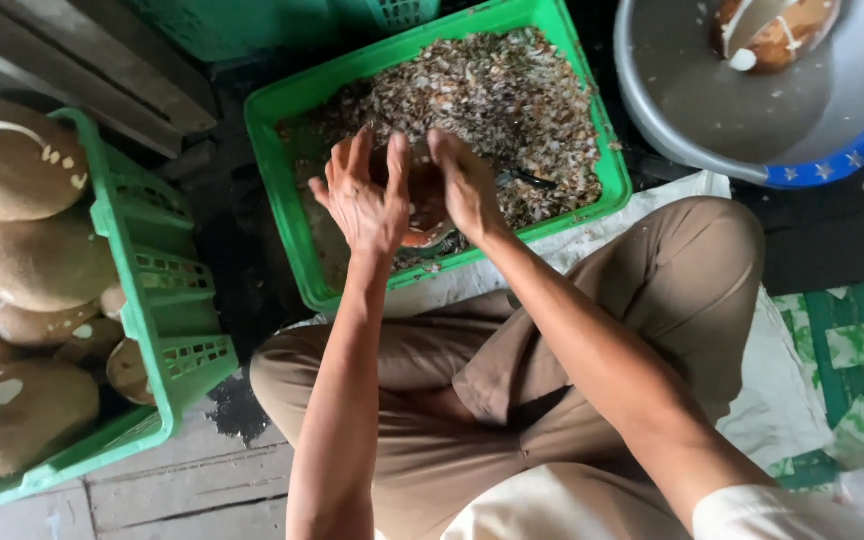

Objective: Person uses a small tool to slowly pick and pry the fibrous husk off a coconut.

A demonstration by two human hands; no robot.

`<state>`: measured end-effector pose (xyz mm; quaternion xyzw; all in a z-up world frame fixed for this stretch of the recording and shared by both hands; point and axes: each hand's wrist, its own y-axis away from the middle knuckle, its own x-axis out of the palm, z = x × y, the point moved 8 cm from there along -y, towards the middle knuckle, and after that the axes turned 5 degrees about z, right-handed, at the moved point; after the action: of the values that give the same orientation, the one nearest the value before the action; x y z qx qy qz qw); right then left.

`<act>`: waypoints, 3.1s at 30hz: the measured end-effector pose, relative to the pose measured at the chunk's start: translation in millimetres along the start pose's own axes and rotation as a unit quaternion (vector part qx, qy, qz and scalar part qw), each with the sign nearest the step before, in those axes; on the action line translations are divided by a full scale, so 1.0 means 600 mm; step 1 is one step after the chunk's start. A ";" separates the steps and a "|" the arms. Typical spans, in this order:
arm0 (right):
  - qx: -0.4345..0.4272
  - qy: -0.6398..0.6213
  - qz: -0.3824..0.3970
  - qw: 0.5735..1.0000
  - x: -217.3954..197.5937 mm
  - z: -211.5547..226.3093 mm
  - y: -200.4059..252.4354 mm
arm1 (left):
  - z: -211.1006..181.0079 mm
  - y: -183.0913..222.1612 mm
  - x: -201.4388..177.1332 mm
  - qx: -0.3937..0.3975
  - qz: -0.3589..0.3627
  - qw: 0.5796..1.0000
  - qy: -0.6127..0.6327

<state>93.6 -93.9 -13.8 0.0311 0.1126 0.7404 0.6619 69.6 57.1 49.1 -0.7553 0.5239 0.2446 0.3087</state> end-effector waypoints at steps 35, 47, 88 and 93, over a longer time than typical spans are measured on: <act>0.024 0.406 0.128 0.905 -0.146 -0.059 -0.021 | -0.024 0.054 -0.039 0.113 0.128 0.984 -0.040; -0.175 0.029 0.149 0.973 -0.101 0.000 0.029 | 0.014 0.047 -0.001 0.092 0.098 0.991 0.011; -0.508 0.233 0.078 0.826 0.001 0.141 0.096 | 0.036 0.085 0.027 0.128 -0.054 0.989 0.053; -0.517 0.313 0.045 0.796 0.004 0.139 0.044 | 0.021 0.100 0.022 0.142 -0.101 0.985 0.004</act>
<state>83.7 -84.0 72.4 -0.5440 -0.0878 0.6864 0.4745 16.9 42.3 18.7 -0.7537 0.4752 0.1322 0.4342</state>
